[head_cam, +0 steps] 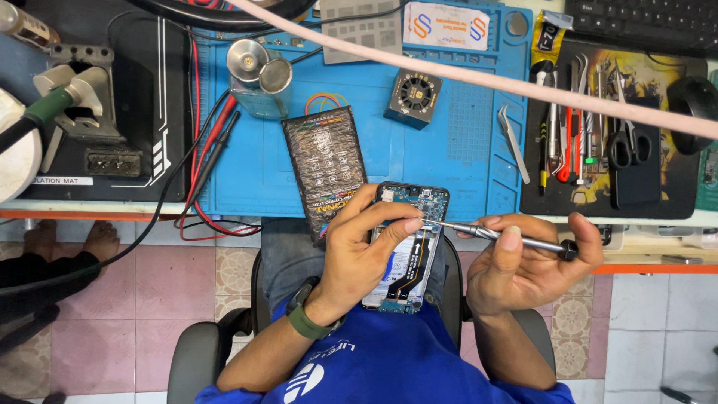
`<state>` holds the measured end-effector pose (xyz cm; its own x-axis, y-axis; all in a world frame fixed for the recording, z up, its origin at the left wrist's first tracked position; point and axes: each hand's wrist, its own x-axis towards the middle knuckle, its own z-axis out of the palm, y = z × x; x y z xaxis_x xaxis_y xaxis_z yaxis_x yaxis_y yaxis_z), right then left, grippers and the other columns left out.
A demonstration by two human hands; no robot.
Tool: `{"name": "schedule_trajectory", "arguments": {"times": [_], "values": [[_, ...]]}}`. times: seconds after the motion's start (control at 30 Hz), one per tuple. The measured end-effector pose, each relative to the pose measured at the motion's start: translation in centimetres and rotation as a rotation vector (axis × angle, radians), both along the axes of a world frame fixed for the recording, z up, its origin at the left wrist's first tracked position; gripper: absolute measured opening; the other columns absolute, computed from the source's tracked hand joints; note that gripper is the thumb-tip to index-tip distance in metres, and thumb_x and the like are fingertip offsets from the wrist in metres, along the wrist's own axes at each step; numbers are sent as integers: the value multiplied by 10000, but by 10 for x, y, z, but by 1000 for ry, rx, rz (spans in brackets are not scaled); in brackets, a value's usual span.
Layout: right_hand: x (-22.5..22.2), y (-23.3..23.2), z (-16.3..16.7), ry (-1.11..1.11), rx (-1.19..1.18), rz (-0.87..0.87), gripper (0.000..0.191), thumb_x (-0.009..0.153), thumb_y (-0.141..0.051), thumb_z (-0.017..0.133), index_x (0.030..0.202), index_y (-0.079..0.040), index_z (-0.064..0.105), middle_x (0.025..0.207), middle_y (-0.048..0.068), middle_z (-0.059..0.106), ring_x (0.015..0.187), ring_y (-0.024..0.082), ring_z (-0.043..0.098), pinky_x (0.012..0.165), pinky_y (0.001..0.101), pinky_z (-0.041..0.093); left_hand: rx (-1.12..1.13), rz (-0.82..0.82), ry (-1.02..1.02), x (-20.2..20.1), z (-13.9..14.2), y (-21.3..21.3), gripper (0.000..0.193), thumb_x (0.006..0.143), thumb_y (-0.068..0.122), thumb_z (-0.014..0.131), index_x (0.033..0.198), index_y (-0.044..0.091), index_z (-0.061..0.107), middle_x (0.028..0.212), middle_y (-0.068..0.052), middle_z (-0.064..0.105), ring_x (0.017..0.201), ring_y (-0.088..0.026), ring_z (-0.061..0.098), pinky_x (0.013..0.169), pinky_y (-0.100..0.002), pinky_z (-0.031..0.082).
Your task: The person reassembles a smartphone by aligning the screen to the chassis and securing it with rubber bands. They then use a handheld UV curing lamp to apply light to the device's surface, likely to cure adhesive.
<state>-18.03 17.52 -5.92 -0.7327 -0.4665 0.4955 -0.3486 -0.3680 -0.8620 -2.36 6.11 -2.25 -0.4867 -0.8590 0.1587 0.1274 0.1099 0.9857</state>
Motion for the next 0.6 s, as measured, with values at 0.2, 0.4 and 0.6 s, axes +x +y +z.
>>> {"name": "schedule_trajectory", "arguments": {"times": [0.2, 0.4, 0.6], "values": [[-4, 2, 1, 26, 36, 12, 521, 1145, -10, 630, 1522, -61, 275, 899, 168, 691, 740, 182, 685, 756, 286, 608, 4, -2, -4, 0, 2, 0, 119, 928, 82, 779, 1035, 33, 761, 1035, -70, 669, 956, -162, 700, 838, -267, 549], [-9, 3, 5, 71, 74, 22, 493, 1156, -6, 622, 1512, -57, 284, 885, 166, 693, 750, 184, 693, 772, 299, 627, -16, -9, 14, -2, 1, 1, 137, 938, 87, 774, 1062, 32, 755, 1083, -80, 670, 997, -170, 699, 875, -273, 551], [-12, 4, 16, 69, 82, -58, 508, 1142, -42, 639, 1489, -55, 268, 888, 171, 695, 761, 189, 695, 732, 282, 614, 97, -67, 19, -1, -3, 0, 440, 968, 83, 745, 1379, 7, 607, 1184, -74, 641, 1062, -153, 618, 951, -276, 508]]}}
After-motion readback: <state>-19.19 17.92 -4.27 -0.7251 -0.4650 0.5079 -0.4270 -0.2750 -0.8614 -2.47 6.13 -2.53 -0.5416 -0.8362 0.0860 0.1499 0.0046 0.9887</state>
